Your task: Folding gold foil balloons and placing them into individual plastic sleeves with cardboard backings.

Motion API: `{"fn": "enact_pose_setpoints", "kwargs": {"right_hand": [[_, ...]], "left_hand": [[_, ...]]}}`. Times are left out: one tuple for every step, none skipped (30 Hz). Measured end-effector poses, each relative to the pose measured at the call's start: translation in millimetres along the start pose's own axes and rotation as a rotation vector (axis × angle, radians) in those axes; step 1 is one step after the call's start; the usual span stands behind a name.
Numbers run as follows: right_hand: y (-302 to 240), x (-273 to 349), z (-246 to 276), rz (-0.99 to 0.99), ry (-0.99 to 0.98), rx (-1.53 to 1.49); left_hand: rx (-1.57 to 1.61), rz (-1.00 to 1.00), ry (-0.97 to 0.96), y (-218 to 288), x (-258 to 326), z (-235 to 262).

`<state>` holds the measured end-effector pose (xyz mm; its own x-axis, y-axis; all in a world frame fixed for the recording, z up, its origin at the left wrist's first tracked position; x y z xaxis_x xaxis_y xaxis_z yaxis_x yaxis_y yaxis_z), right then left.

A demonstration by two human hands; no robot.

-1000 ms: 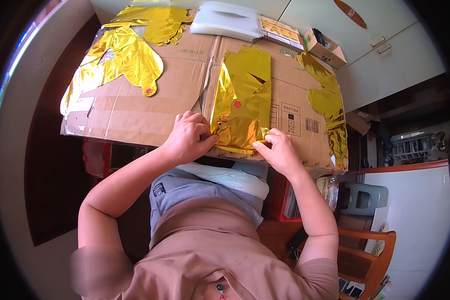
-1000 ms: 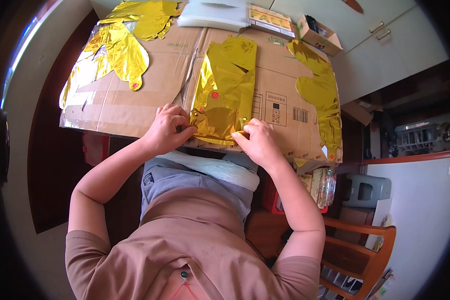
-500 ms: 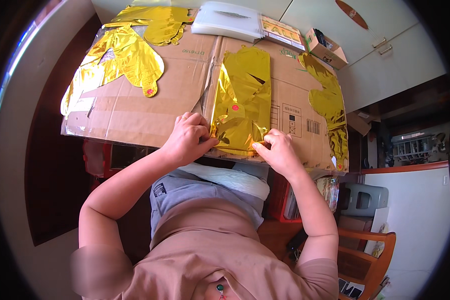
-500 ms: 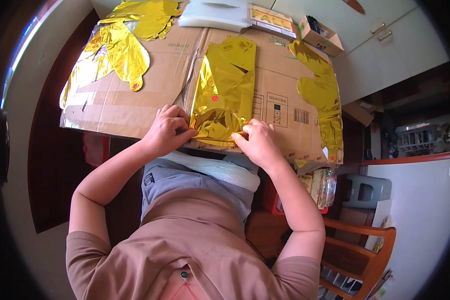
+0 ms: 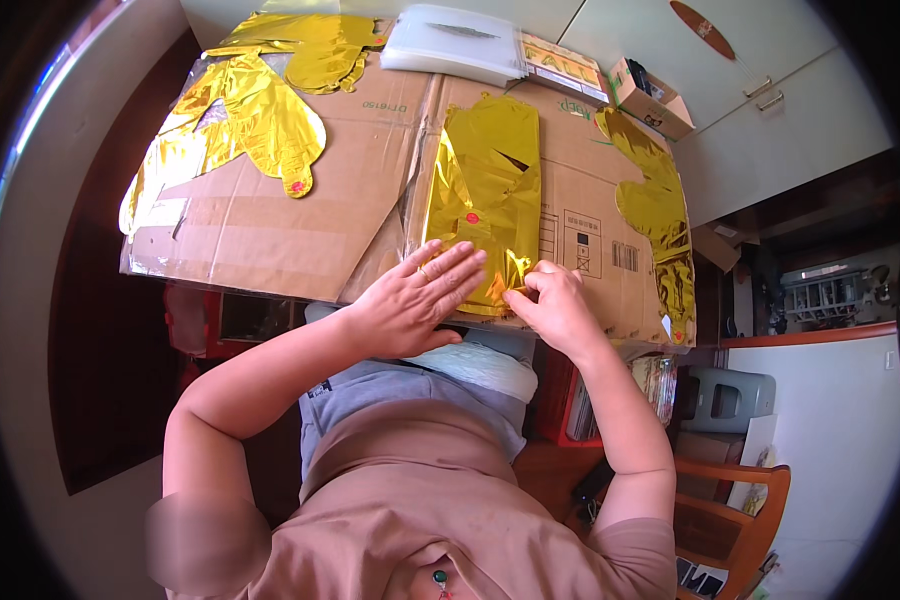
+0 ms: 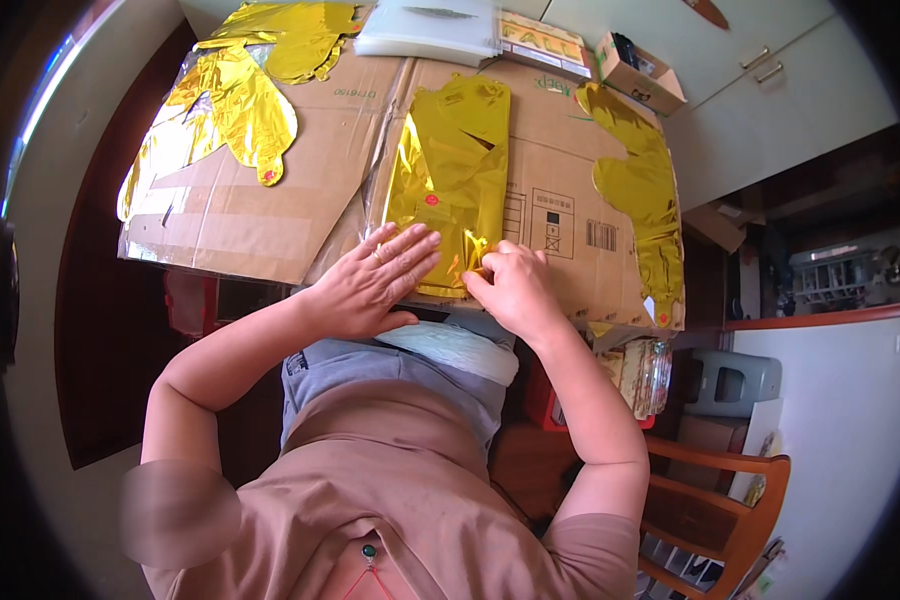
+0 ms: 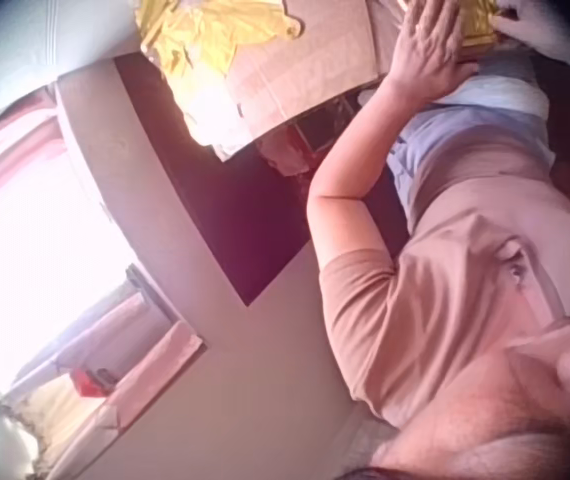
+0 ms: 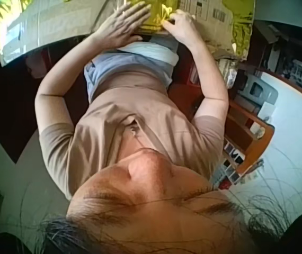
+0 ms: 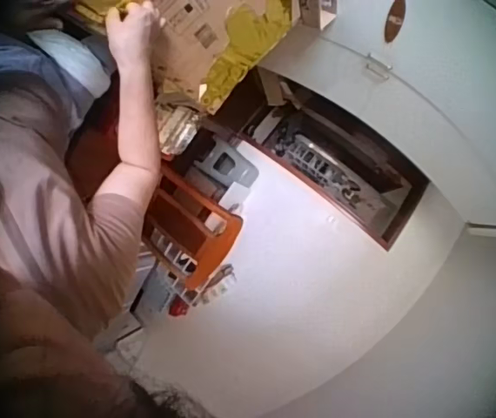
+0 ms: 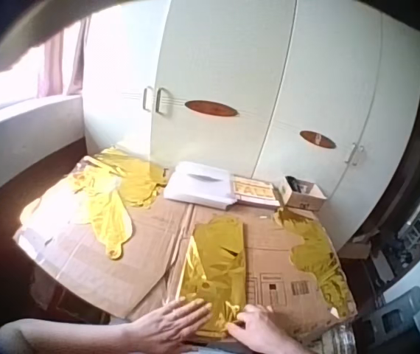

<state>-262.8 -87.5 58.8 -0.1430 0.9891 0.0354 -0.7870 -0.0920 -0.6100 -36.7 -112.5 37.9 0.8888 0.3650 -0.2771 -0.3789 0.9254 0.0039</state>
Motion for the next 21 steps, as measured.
{"fn": "enact_pose_setpoints", "kwargs": {"right_hand": [[0.3, 0.1, -0.5, 0.005, 0.008, 0.0], [0.8, 0.3, -1.5, 0.009, 0.017, 0.001], [0.9, 0.5, -2.0, 0.012, 0.027, 0.001], [0.8, 0.6, -1.9, -0.015, 0.016, 0.026], [-0.1, 0.3, -1.5, -0.041, 0.004, 0.05], [-0.8, 0.4, -0.7, -0.068, -0.009, 0.074], [-1.7, 0.9, 1.4, -0.088, 0.001, 0.095], [-3.2, 1.6, 4.4, -0.107, 0.012, 0.117], [-3.9, 2.2, 6.6, -0.126, 0.023, 0.139], [-3.7, 3.6, 9.7, -0.121, 0.07, 0.162], [-2.6, 5.9, 13.7, -0.116, 0.117, 0.186], [-1.5, 8.1, 17.5, -0.111, 0.164, 0.209], [-0.2, 9.5, 19.9, -0.119, 0.173, 0.248], [-3.1, 10.6, 20.7, -0.054, 0.235, 0.248], [-7.3, 11.6, 19.8, 0.012, 0.296, 0.248], [-12.2, 11.7, 18.4, 0.079, 0.356, 0.247], [-19.1, 11.1, 14.6, 0.164, 0.385, 0.232], [-22.8, 8.7, 7.4, 0.197, 0.365, 0.207], [-26.2, 4.1, -3.7, 0.227, 0.358, 0.237], [-28.1, -1.2, -16.6, 0.259, 0.349, 0.263], [-28.4, -6.5, -27.6, 0.252, 0.321, 0.234]], "left_hand": [[-0.032, 0.041, -0.095, -2.0, 0.8, -4.3], [-0.026, 0.046, -0.103, -3.2, 1.8, -6.1], [-0.02, 0.052, -0.111, -4.4, 3.2, -8.2], [-0.014, 0.057, -0.12, -5.5, 4.0, -9.3], [-0.019, 0.047, -0.129, -5.8, 4.5, -9.3], [-0.016, 0.047, -0.128, -5.6, 4.5, -9.9], [-0.013, 0.047, -0.127, -5.1, 4.5, -10.6], [-0.011, 0.046, -0.124, -4.6, 4.3, -10.7], [-0.018, 0.051, -0.13, -4.2, 4.4, -10.8], [-0.026, 0.057, -0.135, -3.7, 4.8, -10.6], [-0.032, 0.063, -0.139, -3.3, 4.8, -10.6], [-0.035, 0.063, -0.137, -2.8, 4.7, -10.5], [-0.038, 0.063, -0.136, -2.3, 4.6, -10.3], [-0.042, 0.064, -0.135, -2.3, 4.6, -10.0], [-0.049, 0.063, -0.133, -2.3, 4.7, -9.6], [-0.056, 0.063, -0.13, -2.4, 4.9, -9.1], [-0.063, 0.059, -0.127, -2.5, 4.5, -9.1], [-0.063, 0.055, -0.126, -2.6, 4.0, -9.9], [-0.063, 0.051, -0.126, -2.9, 3.5, -10.7], [-0.064, 0.05, -0.127, -3.1, 3.7, -11.3], [-0.049, 0.051, -0.132, -3.3, 3.7, -10.9]]}}
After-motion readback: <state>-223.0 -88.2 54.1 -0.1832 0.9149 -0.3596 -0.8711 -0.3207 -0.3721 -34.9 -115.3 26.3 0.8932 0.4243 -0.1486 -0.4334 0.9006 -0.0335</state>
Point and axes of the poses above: each hand's wrist, its own x-axis away from the middle knuckle, its own z-axis out of the back of the hand, y = z × x, the point moved 3 cm from there along -x, towards the middle knuckle, and after that the axes turned 10 degrees about -x, right-handed, at the moved point
